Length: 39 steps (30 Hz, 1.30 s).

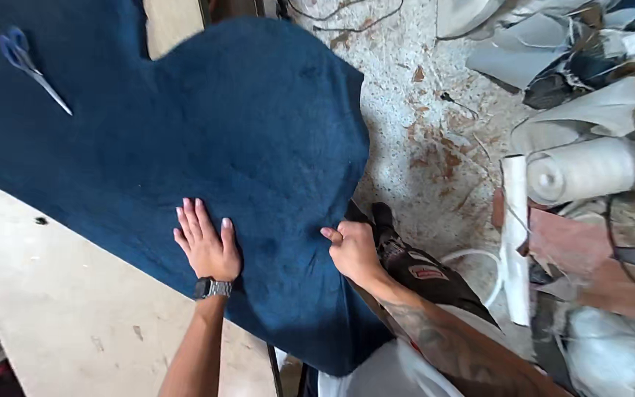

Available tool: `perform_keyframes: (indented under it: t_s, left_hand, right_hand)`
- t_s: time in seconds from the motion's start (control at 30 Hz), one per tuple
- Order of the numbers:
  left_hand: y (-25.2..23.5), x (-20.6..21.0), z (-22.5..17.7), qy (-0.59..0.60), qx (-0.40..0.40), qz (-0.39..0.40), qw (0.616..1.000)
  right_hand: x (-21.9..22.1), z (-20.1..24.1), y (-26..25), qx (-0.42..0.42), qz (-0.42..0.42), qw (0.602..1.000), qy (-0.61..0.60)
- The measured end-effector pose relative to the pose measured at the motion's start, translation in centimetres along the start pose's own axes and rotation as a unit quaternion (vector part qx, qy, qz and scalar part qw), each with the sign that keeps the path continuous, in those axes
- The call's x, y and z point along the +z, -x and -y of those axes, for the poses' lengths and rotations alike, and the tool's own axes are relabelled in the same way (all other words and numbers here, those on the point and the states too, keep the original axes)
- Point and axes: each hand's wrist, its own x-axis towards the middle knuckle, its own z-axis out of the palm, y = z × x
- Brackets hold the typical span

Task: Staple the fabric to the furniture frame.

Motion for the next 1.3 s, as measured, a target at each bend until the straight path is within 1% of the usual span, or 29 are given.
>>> perform_keyframes:
  t_s: [0.07, 0.13, 0.2, 0.3, 0.4, 0.47, 0.5, 0.53, 0.6, 0.67, 0.7, 0.73, 0.8, 0.87, 0.9, 0.97, 1.0, 1.03, 1.07, 1.1, 1.17, 1.23, 1.3]
  left_hand:
    - [0.1, 0.1, -0.1, -0.003, -0.004, -0.002, 1.000]
    - [0.4, 0.2, -0.7, 0.002, -0.020, -0.007, 1.000]
    - [1.4, 0.3, -2.7, 0.002, -0.052, -0.016, 0.998]
    - [4.3, 1.0, -8.7, 0.002, -0.061, -0.003, 0.998]
    - [6.8, 2.1, -15.8, -0.017, -0.040, 0.015, 0.999]
    - [7.2, 2.7, -18.6, -0.054, -0.019, 0.029, 0.998]
    - [7.3, 2.9, -19.1, -0.068, -0.015, 0.036, 0.997]
    - [7.3, 3.1, -19.1, -0.068, -0.009, 0.042, 0.997]
    - [7.5, 3.0, -18.3, -0.012, 0.024, 0.046, 0.999]
    - [7.4, 1.9, -16.1, 0.080, 0.084, 0.045, 0.992]
    - [7.0, 1.4, -14.7, 0.110, 0.108, 0.050, 0.987]
    - [6.5, 1.1, -13.2, 0.111, 0.115, 0.055, 0.986]
    - [5.8, 0.7, -11.7, 0.054, 0.082, 0.056, 0.994]
    - [5.5, 0.9, -12.4, 0.013, 0.045, 0.041, 0.998]
    - [5.3, 1.0, -13.0, 0.006, 0.035, 0.037, 0.999]
    - [5.3, 1.0, -13.9, -0.004, 0.025, 0.043, 0.999]
    - [5.3, 1.0, -14.2, -0.010, 0.021, 0.048, 0.999]
    - [5.3, 0.9, -14.4, -0.016, 0.018, 0.053, 0.998]
    - [5.3, 1.0, -14.5, -0.022, 0.017, 0.054, 0.998]
    - [5.3, 1.1, -14.5, -0.024, 0.020, 0.051, 0.998]
    - [5.4, 1.5, -14.5, -0.021, 0.034, 0.042, 0.998]
    - [5.5, 1.8, -14.6, -0.011, 0.049, 0.024, 0.998]
    - [5.6, 1.7, -14.6, 0.013, 0.060, 0.027, 0.998]
  right_hand:
    - [-0.1, 0.0, -0.6, 0.028, 0.025, 0.999, -0.014]
    - [0.0, -0.7, -1.4, 0.045, 0.055, 0.996, -0.052]
    - [0.4, -1.7, -2.1, 0.040, 0.079, 0.991, -0.102]
    - [0.9, -2.8, -2.6, 0.026, 0.092, 0.977, -0.188]
    - [1.3, -2.9, -2.3, 0.027, 0.090, 0.975, -0.204]
    - [1.6, -2.6, -2.1, 0.031, 0.083, 0.975, -0.203]
    - [1.6, -2.5, -2.1, 0.041, 0.084, 0.976, -0.199]
    - [1.6, -2.4, -2.3, 0.050, 0.088, 0.977, -0.187]
    - [1.3, -2.4, -2.8, 0.053, 0.103, 0.979, -0.169]
    - [0.9, -2.2, -3.1, 0.045, 0.118, 0.980, -0.157]
    - [0.7, -2.0, -3.4, 0.037, 0.119, 0.981, -0.147]
    - [0.6, -1.9, -3.5, 0.029, 0.120, 0.983, -0.139]
    - [0.8, -2.1, -3.3, 0.024, 0.117, 0.982, -0.146]
    - [0.9, -2.5, -2.9, 0.024, 0.136, 0.972, -0.192]
    - [0.5, -2.8, -2.8, 0.039, 0.167, 0.956, -0.236]
    - [-0.7, -3.1, -2.5, 0.090, 0.255, 0.897, -0.349]
    - [-1.2, -3.0, -2.4, 0.107, 0.289, 0.870, -0.384]
    - [-1.3, -2.9, -2.4, 0.101, 0.312, 0.868, -0.374]
    - [-1.1, -3.0, -2.3, 0.079, 0.316, 0.885, -0.334]
    - [-0.7, -3.0, -2.2, 0.059, 0.301, 0.909, -0.284]
    - [0.0, -2.8, -1.7, 0.044, 0.230, 0.949, -0.212]
    - [0.6, -2.0, -0.8, 0.045, 0.135, 0.974, -0.177]
    - [0.9, -0.6, -0.2, 0.060, 0.067, 0.987, -0.132]
